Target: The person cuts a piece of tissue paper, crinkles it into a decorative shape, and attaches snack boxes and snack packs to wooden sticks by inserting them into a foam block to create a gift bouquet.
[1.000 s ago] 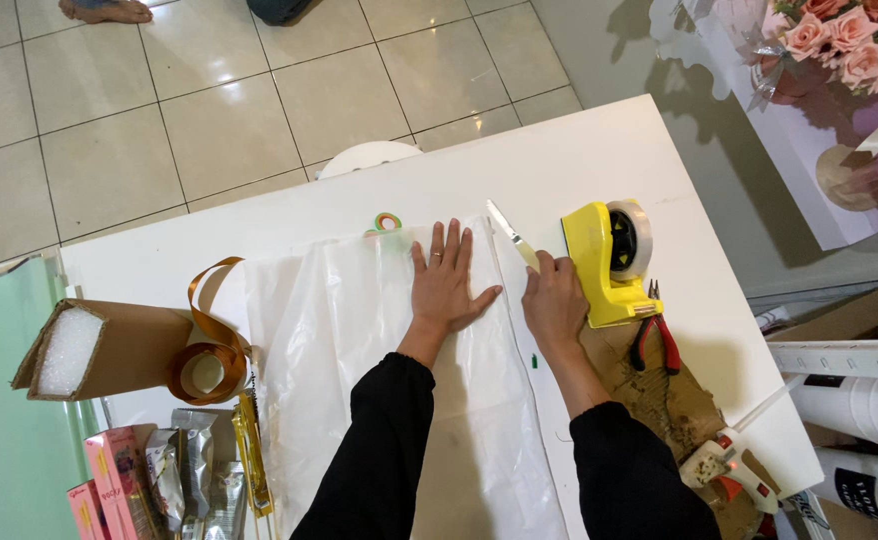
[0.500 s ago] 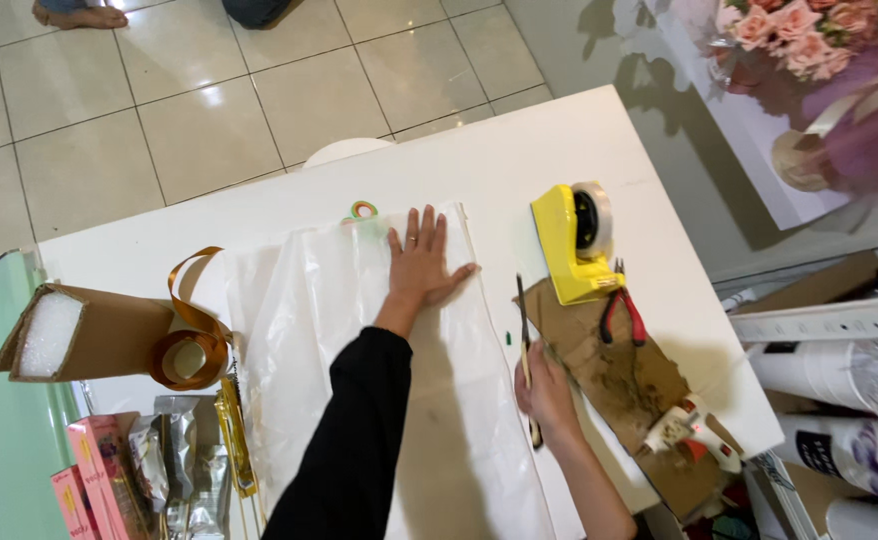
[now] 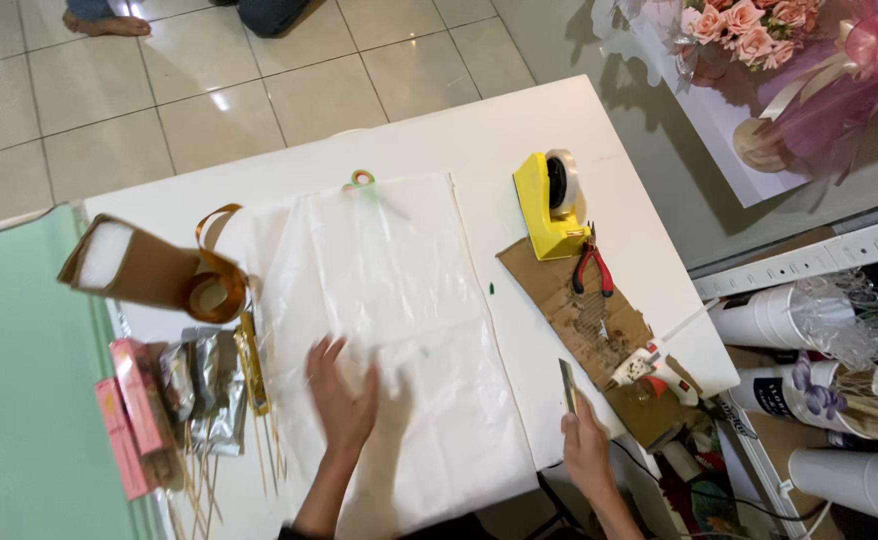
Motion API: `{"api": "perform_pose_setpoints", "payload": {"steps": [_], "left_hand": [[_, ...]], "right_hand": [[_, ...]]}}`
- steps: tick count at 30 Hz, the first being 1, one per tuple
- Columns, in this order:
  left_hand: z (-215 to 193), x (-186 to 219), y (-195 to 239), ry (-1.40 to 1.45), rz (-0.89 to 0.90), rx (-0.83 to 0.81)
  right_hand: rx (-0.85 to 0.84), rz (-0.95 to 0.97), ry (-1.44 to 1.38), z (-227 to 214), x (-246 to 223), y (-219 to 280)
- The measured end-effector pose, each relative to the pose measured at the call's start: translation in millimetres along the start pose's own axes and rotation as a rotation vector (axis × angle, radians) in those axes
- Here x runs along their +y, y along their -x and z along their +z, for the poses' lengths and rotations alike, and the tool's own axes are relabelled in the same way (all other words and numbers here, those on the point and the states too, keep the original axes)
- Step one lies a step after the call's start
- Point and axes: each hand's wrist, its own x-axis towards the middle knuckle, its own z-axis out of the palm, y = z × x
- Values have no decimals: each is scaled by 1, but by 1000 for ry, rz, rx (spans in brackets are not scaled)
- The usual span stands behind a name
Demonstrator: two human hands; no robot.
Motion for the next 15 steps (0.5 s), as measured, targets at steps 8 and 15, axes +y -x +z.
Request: {"api": "perform_pose_setpoints", "payload": {"steps": [8,15], "left_hand": [[-76,-59,140,-529,-291,244],[-74,-55,137,-475,-418,114]], "right_hand": [[218,-320,949,23,-37,-28],[284,-341,901,52,-74,-29]]}}
